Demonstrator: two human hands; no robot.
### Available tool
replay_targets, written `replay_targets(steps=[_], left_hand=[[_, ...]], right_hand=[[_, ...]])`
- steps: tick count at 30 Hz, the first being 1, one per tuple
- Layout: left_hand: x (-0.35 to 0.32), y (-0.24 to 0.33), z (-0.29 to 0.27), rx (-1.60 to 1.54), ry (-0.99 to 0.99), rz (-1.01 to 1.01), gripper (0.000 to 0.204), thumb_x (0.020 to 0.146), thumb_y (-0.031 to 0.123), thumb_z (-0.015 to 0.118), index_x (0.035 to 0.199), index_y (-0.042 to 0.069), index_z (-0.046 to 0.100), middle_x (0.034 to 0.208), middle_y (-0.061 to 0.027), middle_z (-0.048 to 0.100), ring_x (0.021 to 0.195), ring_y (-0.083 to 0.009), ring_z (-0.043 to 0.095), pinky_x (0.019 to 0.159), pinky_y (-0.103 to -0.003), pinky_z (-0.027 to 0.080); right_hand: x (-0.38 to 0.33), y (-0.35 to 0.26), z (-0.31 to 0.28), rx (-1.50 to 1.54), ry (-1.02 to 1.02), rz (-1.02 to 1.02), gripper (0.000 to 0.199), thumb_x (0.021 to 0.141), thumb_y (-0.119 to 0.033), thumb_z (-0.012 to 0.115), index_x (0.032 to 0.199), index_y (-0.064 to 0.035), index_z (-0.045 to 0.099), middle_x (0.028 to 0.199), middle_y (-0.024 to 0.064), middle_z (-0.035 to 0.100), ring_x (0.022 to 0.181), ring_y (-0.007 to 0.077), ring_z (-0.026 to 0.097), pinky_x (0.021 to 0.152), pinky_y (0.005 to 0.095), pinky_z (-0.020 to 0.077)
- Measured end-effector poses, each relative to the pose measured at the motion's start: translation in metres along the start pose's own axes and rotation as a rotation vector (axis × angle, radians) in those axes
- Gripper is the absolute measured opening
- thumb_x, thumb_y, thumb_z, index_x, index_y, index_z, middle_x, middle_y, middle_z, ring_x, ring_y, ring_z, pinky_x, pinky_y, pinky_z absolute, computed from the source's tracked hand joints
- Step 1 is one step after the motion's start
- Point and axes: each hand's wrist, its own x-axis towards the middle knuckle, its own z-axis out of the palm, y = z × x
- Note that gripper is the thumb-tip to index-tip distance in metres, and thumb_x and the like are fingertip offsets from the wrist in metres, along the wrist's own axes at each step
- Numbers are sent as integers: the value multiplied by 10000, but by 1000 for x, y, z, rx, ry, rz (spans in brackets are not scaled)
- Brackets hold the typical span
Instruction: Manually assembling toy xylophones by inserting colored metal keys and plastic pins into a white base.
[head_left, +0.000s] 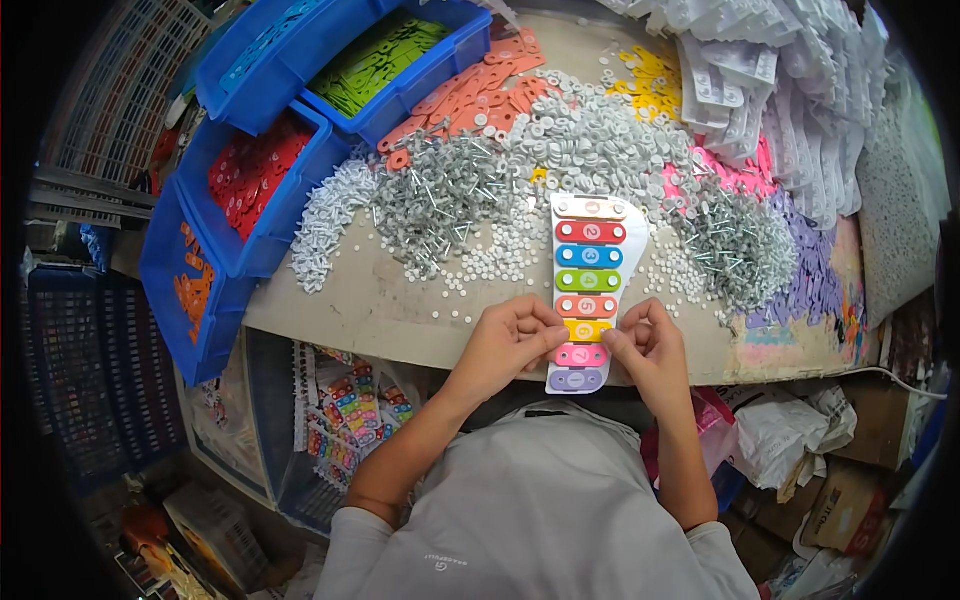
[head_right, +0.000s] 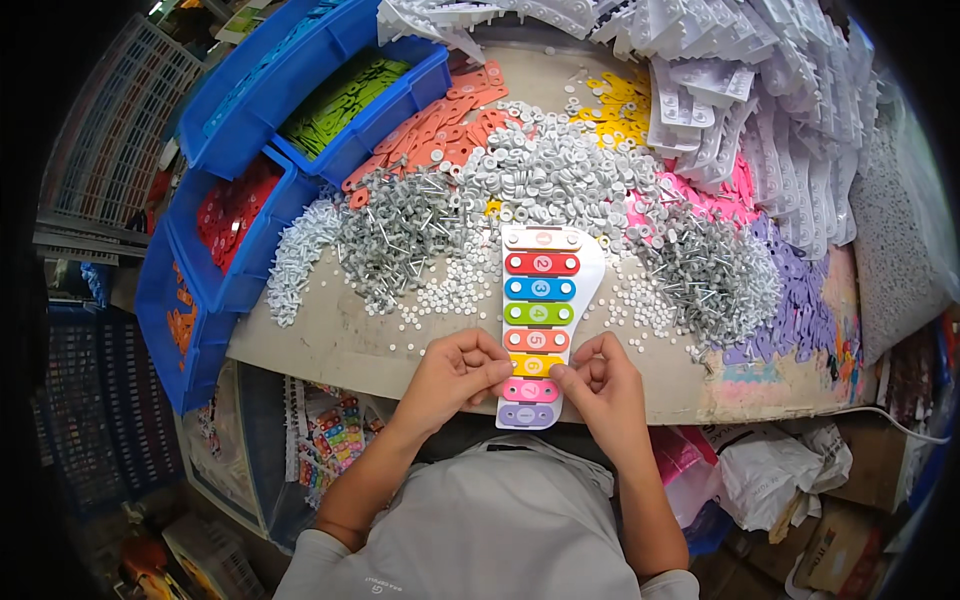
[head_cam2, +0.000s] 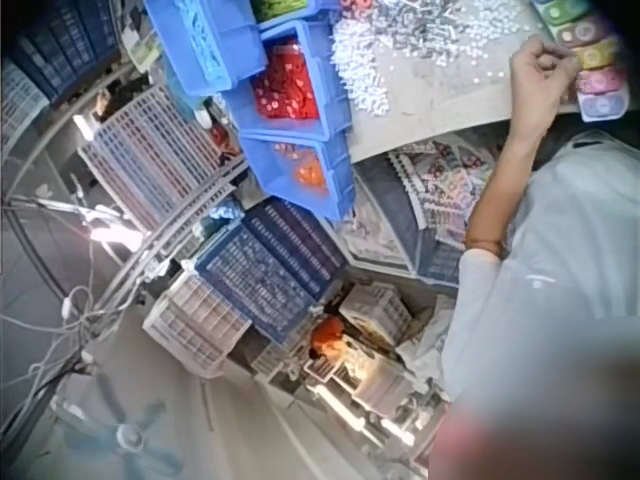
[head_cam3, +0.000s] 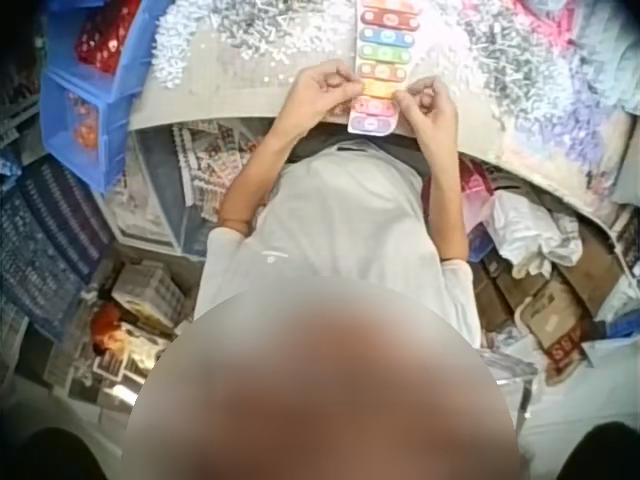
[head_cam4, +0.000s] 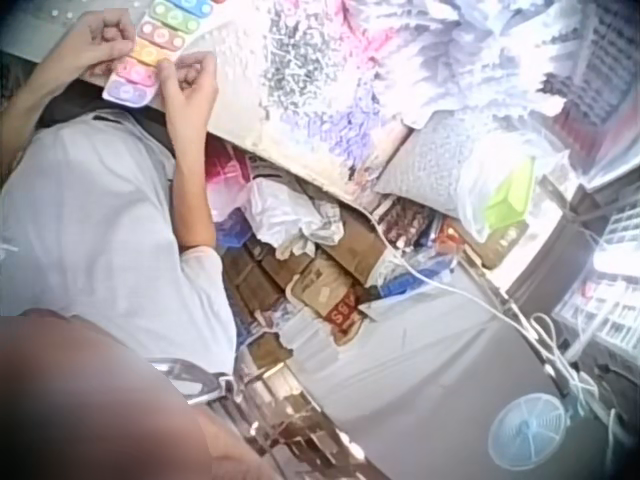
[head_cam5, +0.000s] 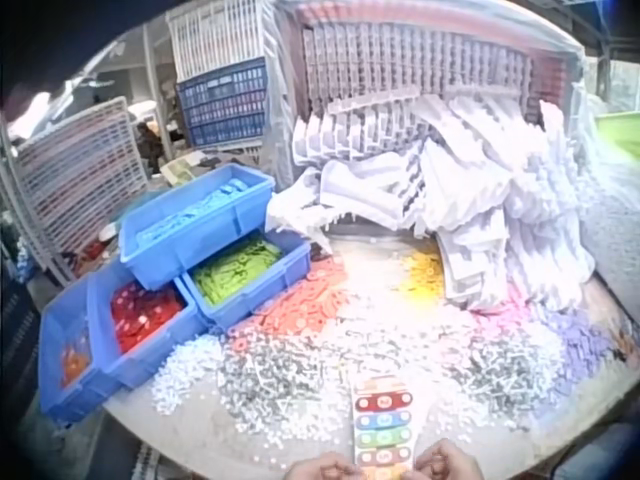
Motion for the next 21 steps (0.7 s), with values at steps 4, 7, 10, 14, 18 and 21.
replay_targets(steps=[4, 7, 10, 14, 18, 21], left_hand=[[2, 8, 7, 371, 102, 107, 354, 955, 131, 712, 1226, -18, 541, 727, -7, 661, 605, -11, 534, 541, -196, 396], [8, 15, 7, 441, 22, 15, 398, 958, 175, 714, 1263, -11, 538, 703, 25, 634, 606, 4, 505, 545, -197, 376], [20, 26, 1, 451, -117, -39, 369, 970, 190, 684, 1268, -4, 583, 787, -6, 684, 662, -21, 572, 577, -217, 429], [32, 9, -14, 440, -220, -19, 314, 963, 195, 678, 1223, 19, 667, 784, 41, 675, 651, -1, 536, 559, -215, 409], [35, 6, -16, 543, -200, -22, 293, 956, 184, 694, 1206, 32, 674, 759, 67, 647, 643, 24, 471, 552, -198, 369], [29, 15, -9, 581, -172, 2, 286, 952, 192, 701, 1183, 26, 678, 729, 61, 636, 635, 14, 474, 548, -212, 370]], right_hand=[[4, -6, -2, 62, -58, 146, 208, 969, -139, 684, 1054, -55, 514, 686, -6, 620, 522, 21, 504, 427, 194, 338], [8, -9, -5, 77, -149, 224, 236, 975, -166, 679, 1082, -53, 502, 702, 10, 639, 510, 31, 518, 421, 198, 358], [10, -8, -5, 69, -160, 197, 246, 989, -179, 657, 1115, -62, 482, 711, 17, 646, 505, 43, 532, 422, 201, 379], [13, -7, -3, 114, -220, 204, 215, 1003, -145, 624, 1098, -68, 448, 710, 29, 648, 500, 53, 538, 422, 206, 383], [17, -6, -4, 130, -232, 237, 188, 1009, -114, 605, 1042, -71, 425, 694, 40, 643, 489, 64, 538, 414, 217, 379], [17, -5, -2, 122, -215, 212, 186, 1010, -118, 607, 1029, -74, 427, 687, 36, 636, 484, 71, 535, 415, 220, 387]])
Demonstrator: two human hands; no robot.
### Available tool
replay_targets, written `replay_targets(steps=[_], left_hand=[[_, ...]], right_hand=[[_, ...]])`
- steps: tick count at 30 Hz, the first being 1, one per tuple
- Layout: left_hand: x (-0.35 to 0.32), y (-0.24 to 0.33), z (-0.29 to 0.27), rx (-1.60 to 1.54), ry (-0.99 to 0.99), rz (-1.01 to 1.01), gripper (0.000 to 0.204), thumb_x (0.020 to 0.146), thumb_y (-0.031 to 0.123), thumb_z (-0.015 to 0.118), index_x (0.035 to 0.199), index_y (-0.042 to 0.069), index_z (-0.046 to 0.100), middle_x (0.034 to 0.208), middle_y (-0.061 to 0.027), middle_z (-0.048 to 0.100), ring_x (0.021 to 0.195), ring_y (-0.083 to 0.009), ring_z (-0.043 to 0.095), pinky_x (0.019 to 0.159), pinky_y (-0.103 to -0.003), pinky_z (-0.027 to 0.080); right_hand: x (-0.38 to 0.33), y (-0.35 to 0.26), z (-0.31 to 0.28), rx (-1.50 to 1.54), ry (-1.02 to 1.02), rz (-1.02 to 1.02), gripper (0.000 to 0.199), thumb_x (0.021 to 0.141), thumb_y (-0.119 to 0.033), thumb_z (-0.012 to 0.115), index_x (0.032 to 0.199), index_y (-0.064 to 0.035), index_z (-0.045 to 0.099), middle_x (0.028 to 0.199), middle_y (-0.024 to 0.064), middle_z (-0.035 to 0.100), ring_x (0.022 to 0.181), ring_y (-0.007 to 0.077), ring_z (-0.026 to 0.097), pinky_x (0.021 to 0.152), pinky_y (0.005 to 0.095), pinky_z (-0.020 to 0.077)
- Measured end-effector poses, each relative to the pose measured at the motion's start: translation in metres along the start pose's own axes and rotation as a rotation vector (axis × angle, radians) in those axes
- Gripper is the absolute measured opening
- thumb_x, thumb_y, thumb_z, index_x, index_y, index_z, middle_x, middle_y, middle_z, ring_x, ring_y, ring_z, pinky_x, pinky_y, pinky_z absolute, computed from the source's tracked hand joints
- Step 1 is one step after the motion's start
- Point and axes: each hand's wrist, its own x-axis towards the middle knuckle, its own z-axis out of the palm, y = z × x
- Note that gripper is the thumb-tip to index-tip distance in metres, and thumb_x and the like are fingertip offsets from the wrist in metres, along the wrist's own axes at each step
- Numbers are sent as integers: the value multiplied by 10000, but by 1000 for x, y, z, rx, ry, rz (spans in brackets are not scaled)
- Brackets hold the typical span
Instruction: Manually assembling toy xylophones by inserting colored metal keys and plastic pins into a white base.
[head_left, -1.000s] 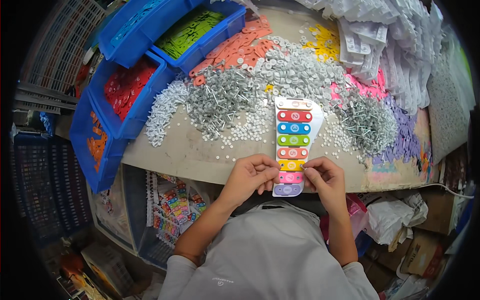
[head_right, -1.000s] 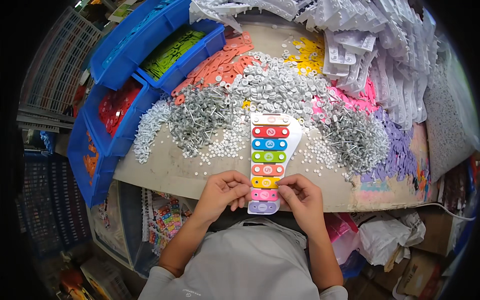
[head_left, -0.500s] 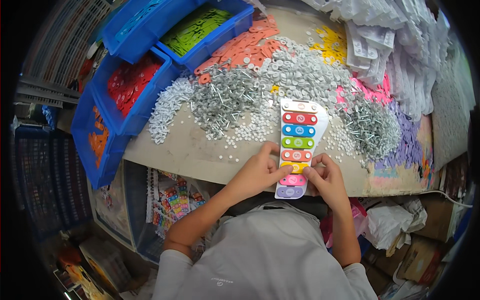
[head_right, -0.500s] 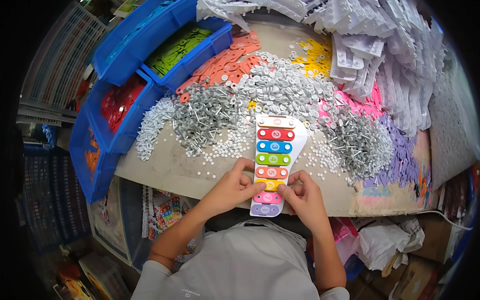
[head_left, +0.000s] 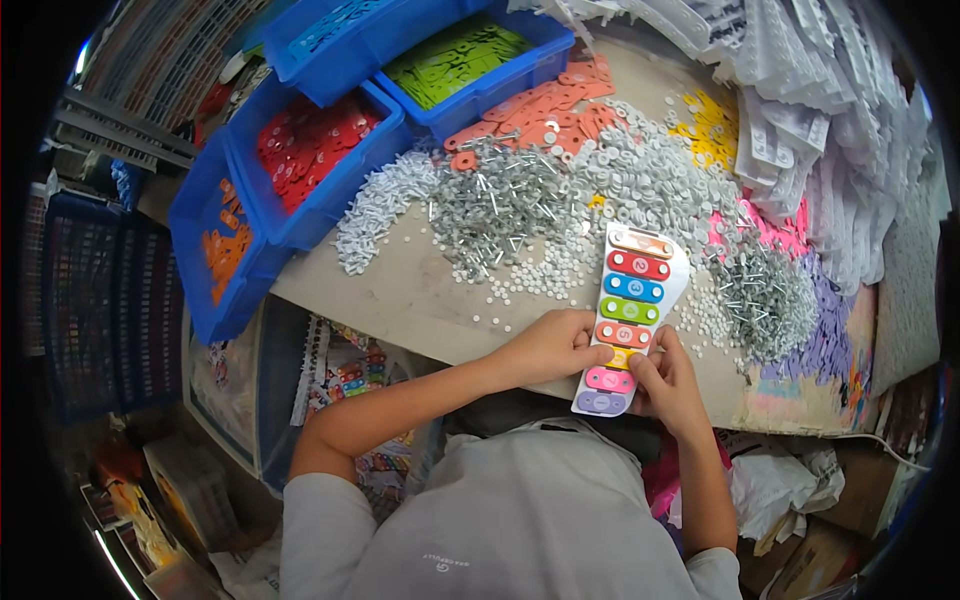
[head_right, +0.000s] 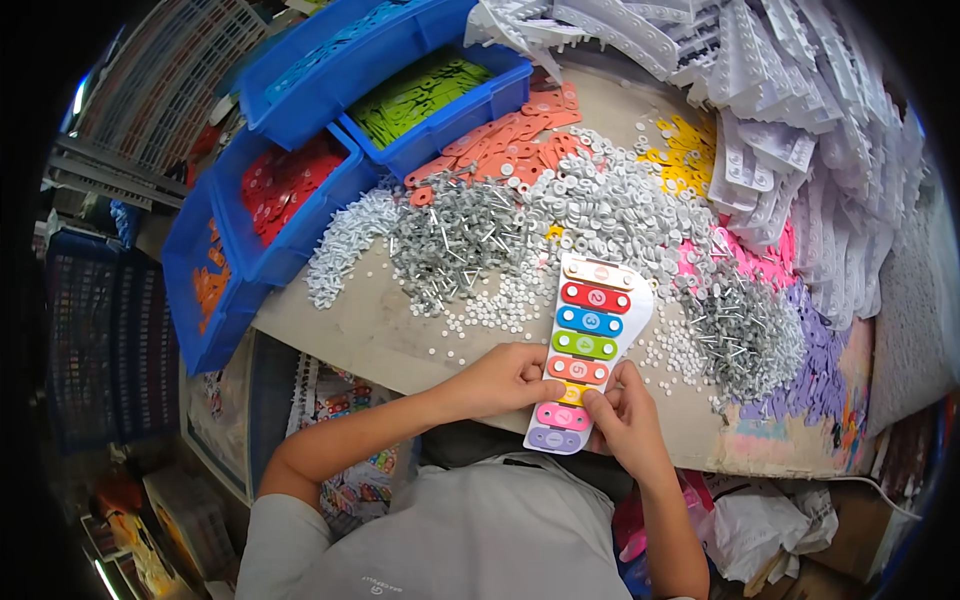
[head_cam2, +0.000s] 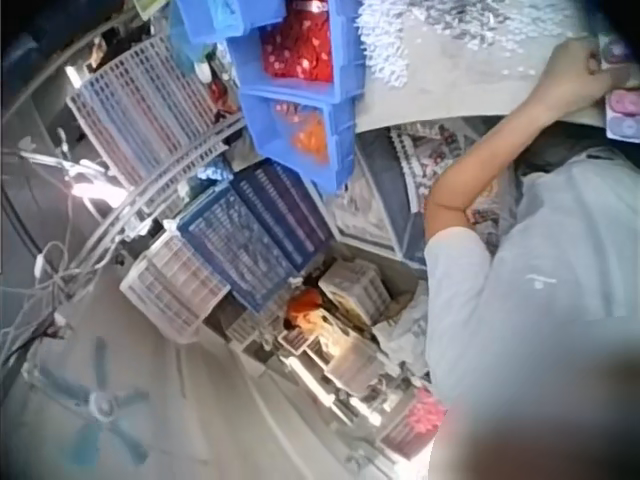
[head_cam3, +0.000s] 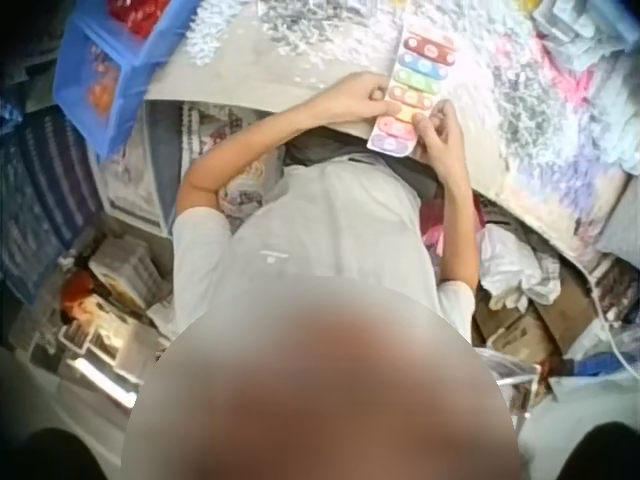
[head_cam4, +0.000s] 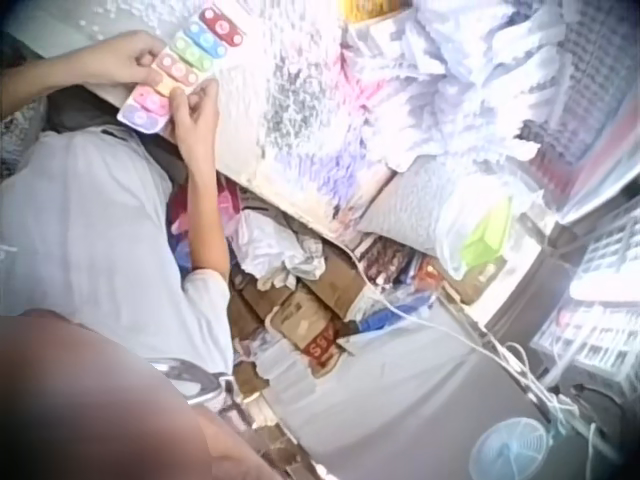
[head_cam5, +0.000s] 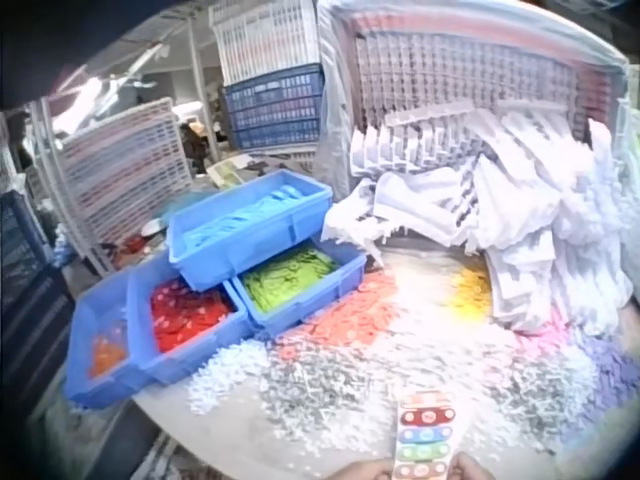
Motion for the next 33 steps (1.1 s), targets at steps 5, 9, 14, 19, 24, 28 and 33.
replay_targets(steps=[5, 9, 14, 19, 24, 28, 33], left_hand=[[-5, -4, -1, -39, 16, 59, 268, 960, 205, 699, 1147, 13, 686, 693, 46, 617, 616, -2, 468, 537, -233, 369], [-27, 4, -20, 148, 330, 95, 245, 938, 213, 711, 1069, 7, 692, 727, -55, 664, 618, -116, 569, 586, -301, 457], [-70, -2, -106, 796, 1155, 310, 143, 939, 116, 638, 1026, 21, 699, 987, -155, 693, 913, -350, 658, 796, -421, 520], [-96, -23, -152, 1136, 1309, 201, 79, 904, 95, 658, 962, 50, 687, 927, -103, 668, 913, -311, 622, 833, -423, 471], [-103, -30, -150, 1216, 1257, 47, 85, 872, 106, 689, 944, 61, 684, 908, -73, 625, 941, -284, 587, 883, -415, 433], [-100, -43, -151, 1281, 1255, 119, 94, 854, 100, 705, 934, 57, 683, 916, -77, 591, 955, -285, 567, 867, -421, 423], [-96, -43, -155, 1302, 1245, 122, 74, 856, 89, 703, 921, 61, 680, 915, -79, 593, 948, -281, 565, 848, -406, 414]], right_hand=[[-2, 7, -2, 13, -2, -49, 176, 1010, -126, 605, 1046, -73, 441, 680, 27, 620, 484, 68, 522, 414, 217, 388], [-18, 17, -18, -241, 249, -221, 140, 1015, -120, 588, 1118, -52, 522, 729, 9, 574, 621, 58, 540, 546, 230, 426], [-50, 22, -87, -839, 985, -414, 147, 1030, -127, 556, 1086, 9, 568, 861, 60, 561, 827, 182, 582, 730, 316, 473], [-71, 53, -164, -1148, 1075, -419, 164, 1008, -104, 563, 1119, 16, 567, 1037, 130, 567, 956, 255, 578, 803, 366, 479], [-73, 65, -171, -1074, 955, -259, 171, 990, -84, 572, 1124, 21, 564, 1051, 158, 571, 956, 302, 574, 837, 389, 474], [-67, 74, -179, -1197, 1023, -361, 162, 997, -91, 574, 1112, 22, 559, 997, 165, 589, 900, 294, 573, 820, 375, 473], [-59, 63, -171, -915, 1128, -351, 134, 1007, -103, 572, 1062, 19, 555, 921, 175, 614, 812, 294, 590, 769, 391, 477]])
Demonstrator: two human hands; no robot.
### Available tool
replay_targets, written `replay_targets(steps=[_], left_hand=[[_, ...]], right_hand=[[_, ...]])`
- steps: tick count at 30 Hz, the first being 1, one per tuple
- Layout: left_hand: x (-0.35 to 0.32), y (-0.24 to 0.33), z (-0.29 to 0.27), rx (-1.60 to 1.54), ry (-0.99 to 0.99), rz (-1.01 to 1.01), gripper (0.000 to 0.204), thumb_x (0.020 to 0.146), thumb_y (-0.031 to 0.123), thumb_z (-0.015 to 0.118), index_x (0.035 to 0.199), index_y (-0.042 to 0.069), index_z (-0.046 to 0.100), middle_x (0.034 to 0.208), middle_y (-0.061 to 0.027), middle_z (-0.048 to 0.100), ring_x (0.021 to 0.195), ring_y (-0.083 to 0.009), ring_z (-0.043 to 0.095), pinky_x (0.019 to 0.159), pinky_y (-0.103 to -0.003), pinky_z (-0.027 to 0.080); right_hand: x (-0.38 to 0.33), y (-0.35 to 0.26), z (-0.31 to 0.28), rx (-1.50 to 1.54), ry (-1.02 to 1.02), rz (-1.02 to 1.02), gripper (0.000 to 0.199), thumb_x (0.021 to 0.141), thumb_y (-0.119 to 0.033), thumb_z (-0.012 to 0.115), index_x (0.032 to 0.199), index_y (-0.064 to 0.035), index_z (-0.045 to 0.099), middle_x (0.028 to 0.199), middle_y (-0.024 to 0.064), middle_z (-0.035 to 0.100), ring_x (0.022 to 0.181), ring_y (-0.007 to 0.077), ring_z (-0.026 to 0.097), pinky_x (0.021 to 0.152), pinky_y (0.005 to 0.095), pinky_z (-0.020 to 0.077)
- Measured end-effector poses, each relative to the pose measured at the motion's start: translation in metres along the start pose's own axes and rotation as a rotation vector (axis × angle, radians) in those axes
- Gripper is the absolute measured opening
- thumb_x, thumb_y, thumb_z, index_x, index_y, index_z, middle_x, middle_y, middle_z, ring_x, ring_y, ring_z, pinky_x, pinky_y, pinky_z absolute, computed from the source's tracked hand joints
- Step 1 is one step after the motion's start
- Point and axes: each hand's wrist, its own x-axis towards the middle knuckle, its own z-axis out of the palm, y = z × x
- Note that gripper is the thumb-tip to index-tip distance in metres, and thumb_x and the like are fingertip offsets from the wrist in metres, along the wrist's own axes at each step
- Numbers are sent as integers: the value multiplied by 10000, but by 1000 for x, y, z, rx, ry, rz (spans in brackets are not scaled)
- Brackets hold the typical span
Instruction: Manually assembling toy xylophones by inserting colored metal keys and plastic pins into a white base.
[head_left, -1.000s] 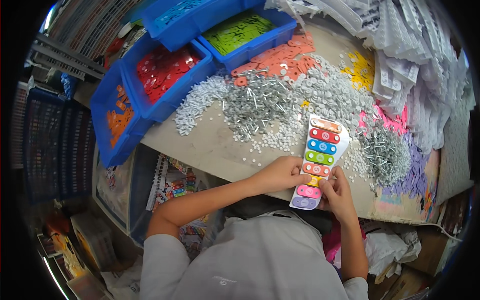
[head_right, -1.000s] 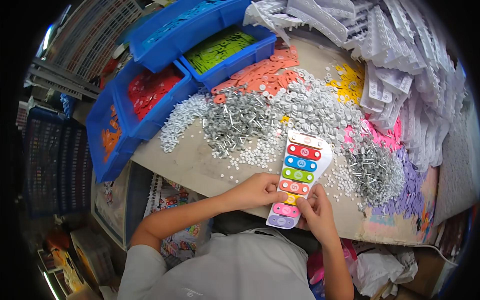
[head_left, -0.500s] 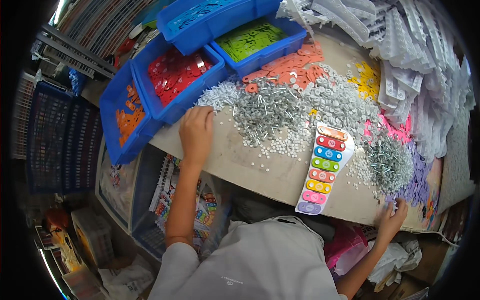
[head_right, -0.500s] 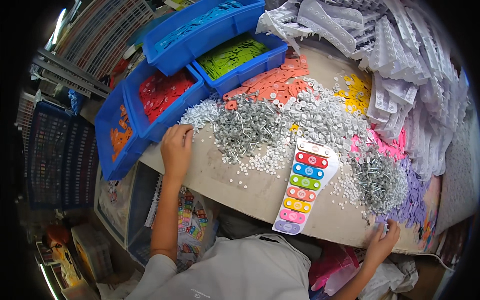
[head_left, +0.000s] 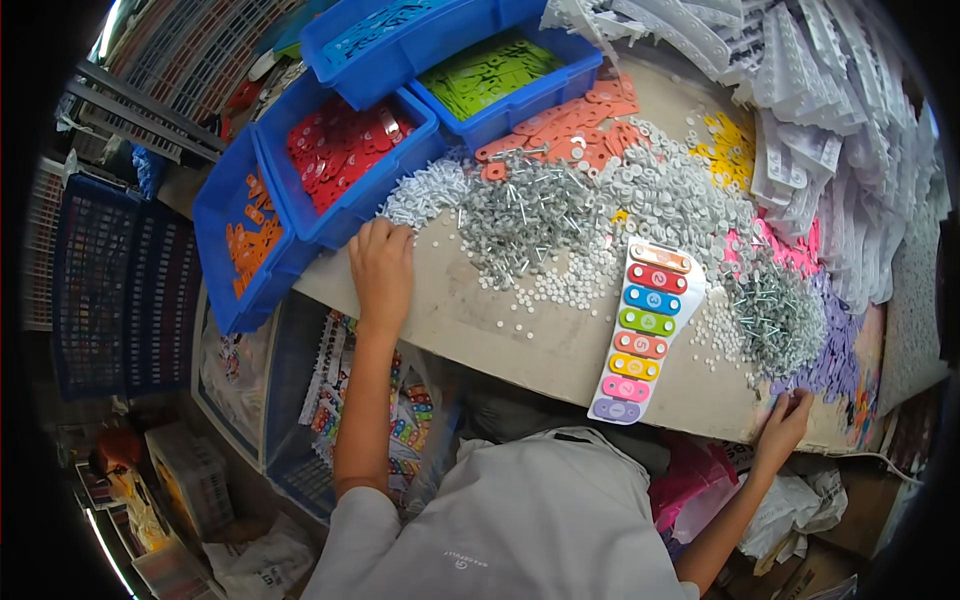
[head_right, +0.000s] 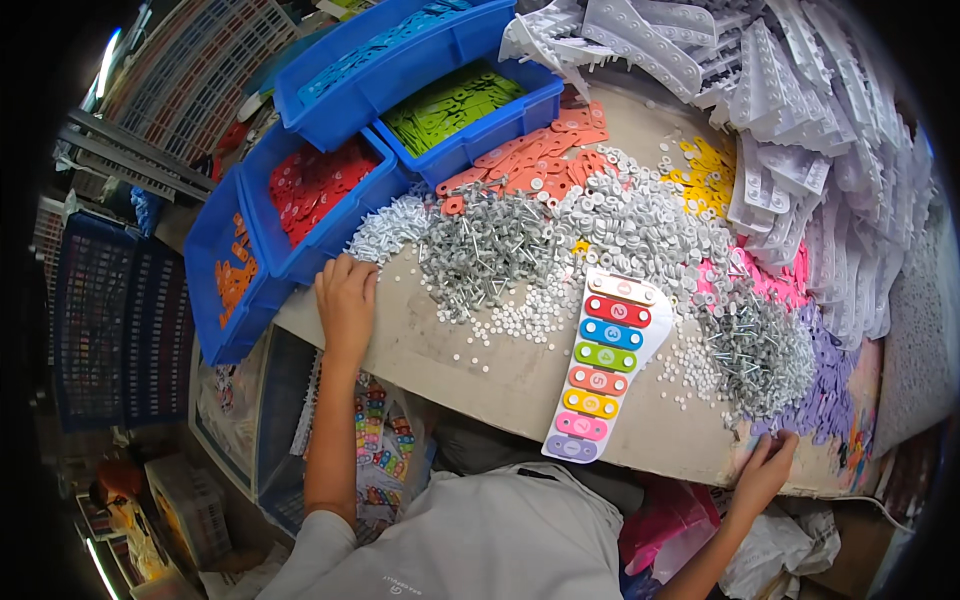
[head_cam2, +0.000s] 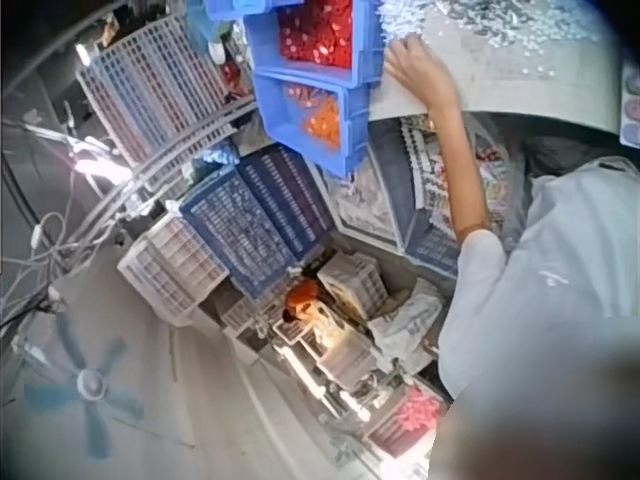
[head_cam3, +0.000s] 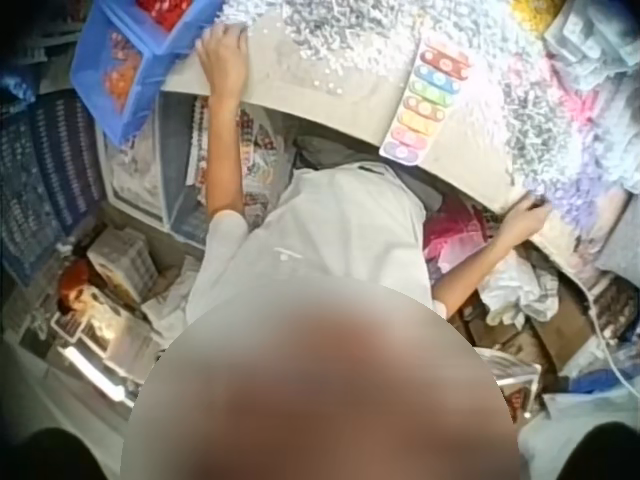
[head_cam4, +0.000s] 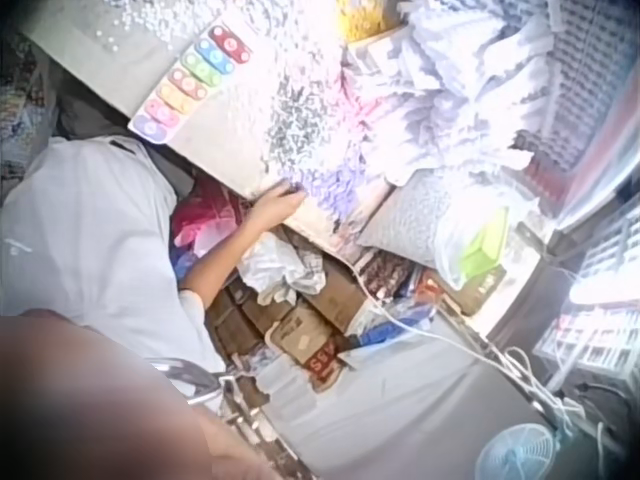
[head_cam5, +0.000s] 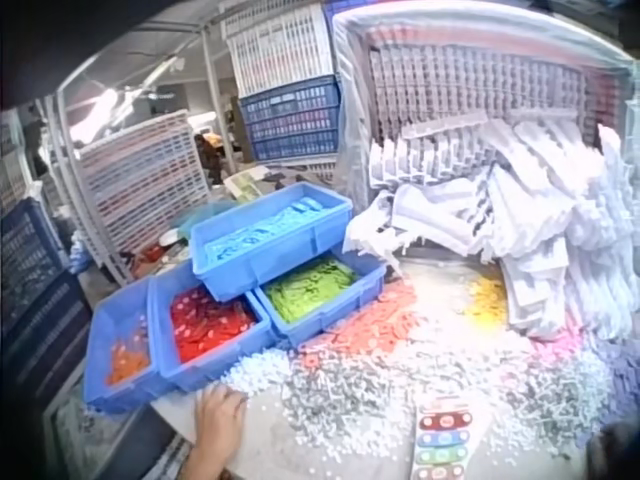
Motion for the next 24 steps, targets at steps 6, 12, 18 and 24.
replay_targets(steps=[6, 12, 18, 24], left_hand=[[2, 25, -18, -98, 109, -61, 59, 905, 74, 654, 957, 48, 657, 954, -96, 628, 965, -296, 573, 871, -403, 415], [-30, 107, -50, -885, -173, -185, 100, 916, 41, 694, 1007, 2, 682, 940, -84, 696, 876, -187, 653, 788, -311, 497], [-60, 147, -44, -1607, -795, -478, 127, 938, 36, 688, 1047, -28, 704, 873, -52, 702, 772, -103, 639, 664, -224, 490], [-65, 169, -37, -1801, -1042, -682, 133, 954, 45, 673, 1047, -47, 698, 859, -105, 736, 669, -73, 616, 550, -194, 465]], right_hand=[[10, 19, 1, -91, -62, 46, 158, 1012, -130, 568, 1028, 24, 541, 877, 192, 640, 765, 348, 605, 725, 428, 485], [3, 9, 0, -76, 35, -49, 152, 1006, -134, 591, 1034, 13, 567, 855, 148, 639, 735, 243, 590, 702, 392, 488], [-37, -117, -4, 866, -260, 189, 42, 985, -76, 626, 1002, -42, 608, 823, 19, 609, 679, 74, 539, 582, 236, 441], [-69, -183, 3, 1077, -780, 336, 54, 924, -37, 633, 932, -16, 583, 710, 7, 581, 602, 54, 490, 556, 211, 379]])
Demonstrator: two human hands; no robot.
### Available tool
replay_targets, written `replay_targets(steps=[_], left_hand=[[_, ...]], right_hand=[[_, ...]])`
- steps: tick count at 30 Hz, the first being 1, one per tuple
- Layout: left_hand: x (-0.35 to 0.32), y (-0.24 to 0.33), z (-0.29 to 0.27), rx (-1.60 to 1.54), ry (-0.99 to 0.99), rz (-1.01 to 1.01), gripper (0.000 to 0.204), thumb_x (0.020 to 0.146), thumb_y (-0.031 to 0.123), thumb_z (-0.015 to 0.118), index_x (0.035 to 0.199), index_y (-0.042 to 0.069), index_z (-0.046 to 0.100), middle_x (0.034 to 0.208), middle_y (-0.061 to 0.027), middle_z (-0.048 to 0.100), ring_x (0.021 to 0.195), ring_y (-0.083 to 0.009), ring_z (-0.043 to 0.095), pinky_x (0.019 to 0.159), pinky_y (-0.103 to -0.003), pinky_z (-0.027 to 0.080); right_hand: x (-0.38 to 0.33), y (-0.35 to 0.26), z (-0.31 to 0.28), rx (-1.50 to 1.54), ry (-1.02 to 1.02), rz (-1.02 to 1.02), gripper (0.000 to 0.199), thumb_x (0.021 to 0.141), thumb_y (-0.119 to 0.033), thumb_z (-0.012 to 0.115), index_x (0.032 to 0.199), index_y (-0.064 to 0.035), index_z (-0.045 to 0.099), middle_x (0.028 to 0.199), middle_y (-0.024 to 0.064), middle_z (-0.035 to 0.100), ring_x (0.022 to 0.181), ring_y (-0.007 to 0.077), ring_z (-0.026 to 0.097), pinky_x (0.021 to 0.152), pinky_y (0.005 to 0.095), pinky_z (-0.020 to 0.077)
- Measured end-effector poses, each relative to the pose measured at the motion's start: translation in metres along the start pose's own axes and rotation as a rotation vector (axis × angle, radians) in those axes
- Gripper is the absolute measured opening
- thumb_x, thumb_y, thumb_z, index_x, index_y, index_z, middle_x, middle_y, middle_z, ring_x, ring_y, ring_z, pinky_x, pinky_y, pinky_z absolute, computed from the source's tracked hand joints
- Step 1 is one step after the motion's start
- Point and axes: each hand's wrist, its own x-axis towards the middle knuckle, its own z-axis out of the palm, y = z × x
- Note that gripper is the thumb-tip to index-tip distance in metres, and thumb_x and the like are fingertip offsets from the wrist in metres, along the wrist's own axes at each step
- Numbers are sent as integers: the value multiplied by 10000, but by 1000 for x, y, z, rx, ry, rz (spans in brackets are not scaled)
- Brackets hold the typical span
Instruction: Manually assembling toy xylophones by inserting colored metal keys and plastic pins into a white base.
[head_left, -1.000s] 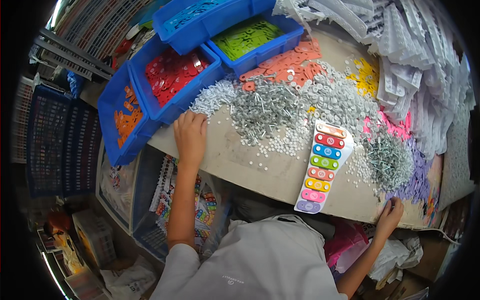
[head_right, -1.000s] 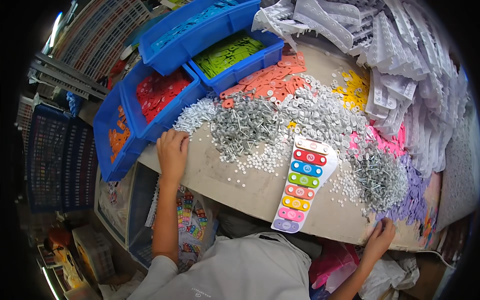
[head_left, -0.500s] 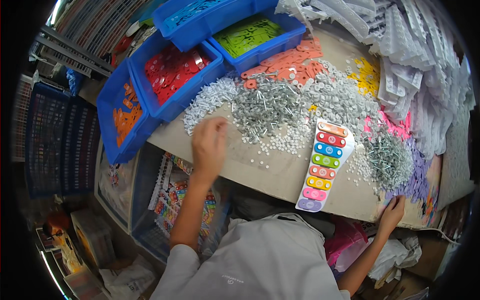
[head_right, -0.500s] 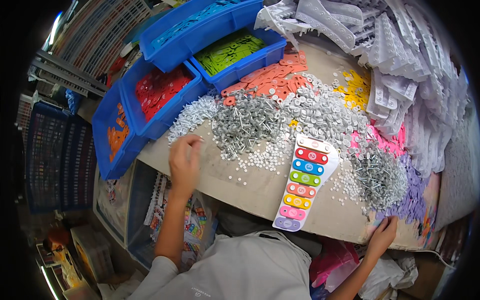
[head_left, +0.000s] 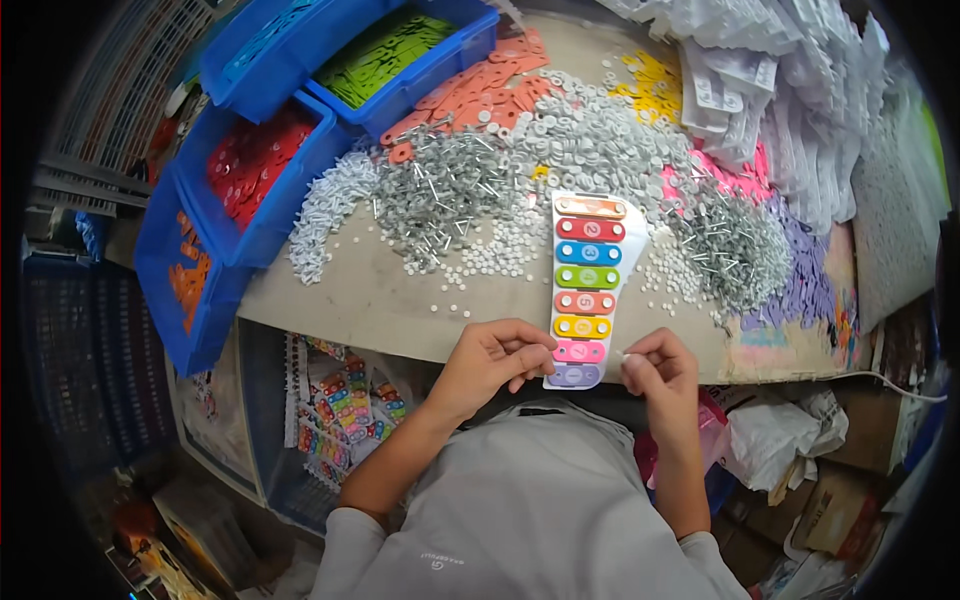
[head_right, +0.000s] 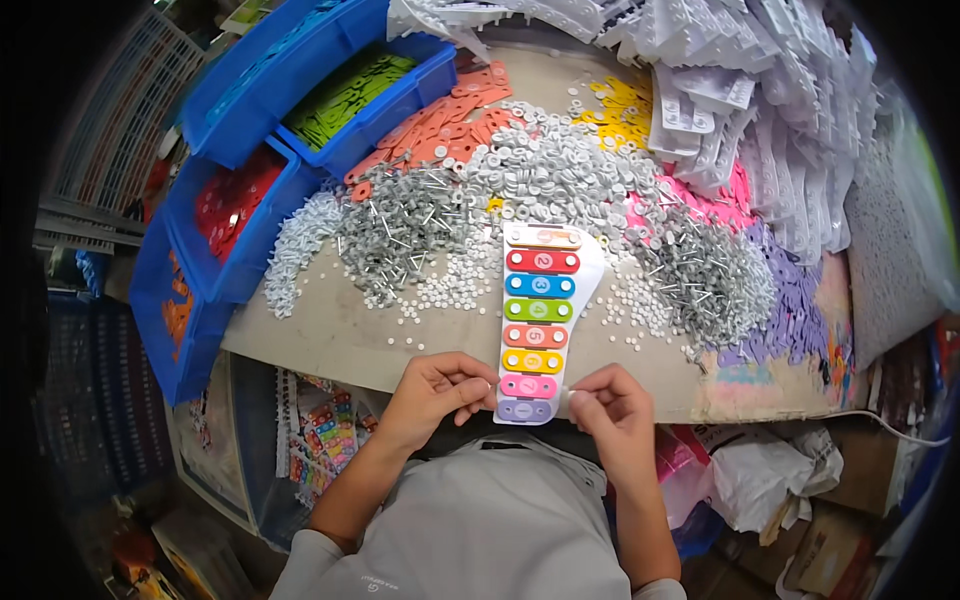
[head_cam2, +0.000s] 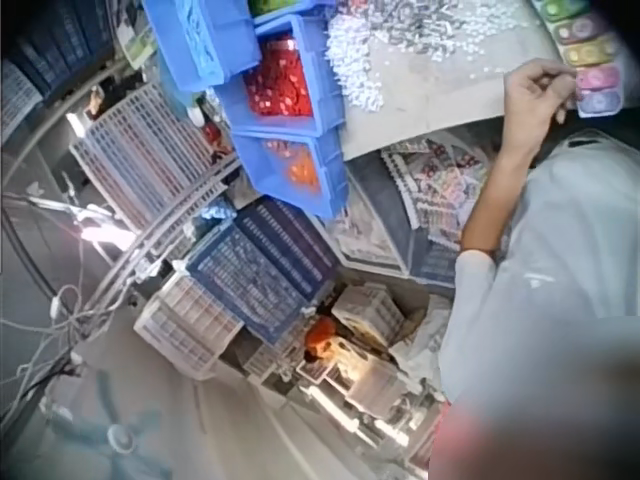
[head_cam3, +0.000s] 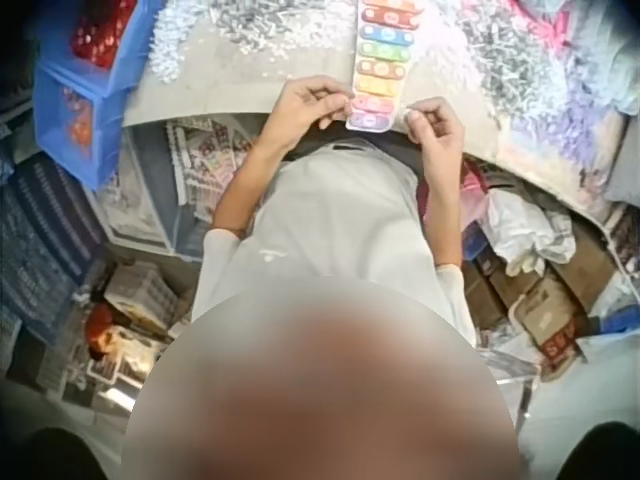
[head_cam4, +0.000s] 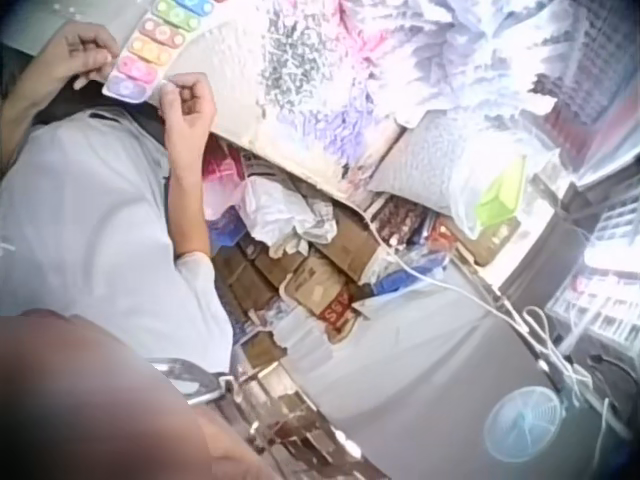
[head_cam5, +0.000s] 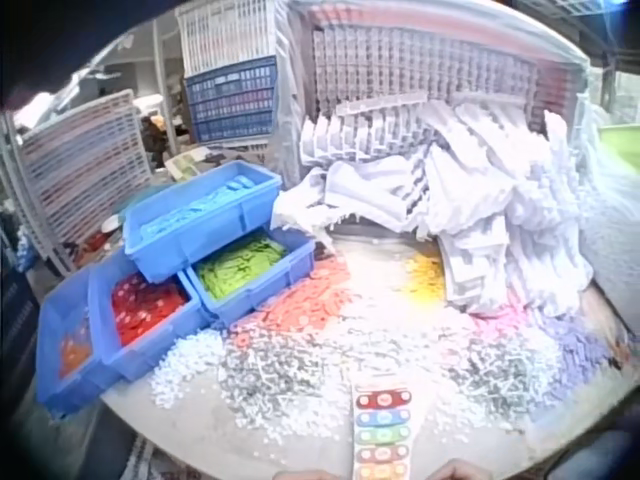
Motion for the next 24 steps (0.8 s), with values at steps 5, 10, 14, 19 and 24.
replay_targets(steps=[5, 10, 14, 19, 24], left_hand=[[6, -10, 2, 80, -64, -21, 137, 960, 61, 679, 1061, -31, 690, 854, -101, 741, 650, -51, 610, 526, -173, 435], [9, -13, 7, 114, -32, -28, 129, 956, 67, 688, 1059, -10, 684, 832, -76, 730, 637, -41, 594, 523, -168, 416], [14, -19, 7, 244, -20, 144, 307, 959, 106, 698, 1214, -7, 570, 708, -2, 635, 622, -26, 539, 549, -188, 397], [11, 3, 16, 578, 14, -1, 507, 961, 184, 712, 1333, -1, 421, 657, 22, 560, 611, -28, 495, 545, -217, 365], [19, 17, 14, 669, -85, -87, 529, 973, 214, 699, 1351, -3, 399, 658, 11, 574, 607, -40, 496, 538, -232, 358]], right_hand=[[2, 9, 6, 10, -62, 50, 49, 941, -39, 627, 935, -18, 583, 715, -1, 581, 607, 38, 474, 552, 205, 347], [5, 17, 6, 20, -87, 76, 78, 959, -57, 639, 928, -12, 583, 730, -13, 575, 619, 22, 464, 554, 205, 339], [8, 23, 4, -56, -106, 55, 112, 971, -81, 652, 994, -21, 559, 729, -18, 573, 627, 19, 485, 552, 196, 347], [13, 26, -10, -254, -126, 108, 251, 988, -141, 660, 1135, -59, 475, 726, -14, 593, 597, 26, 524, 521, 171, 362], [18, 11, -9, -224, -265, 259, 192, 1003, -193, 642, 1063, -37, 547, 710, -13, 598, 529, 34, 500, 458, 197, 362]])
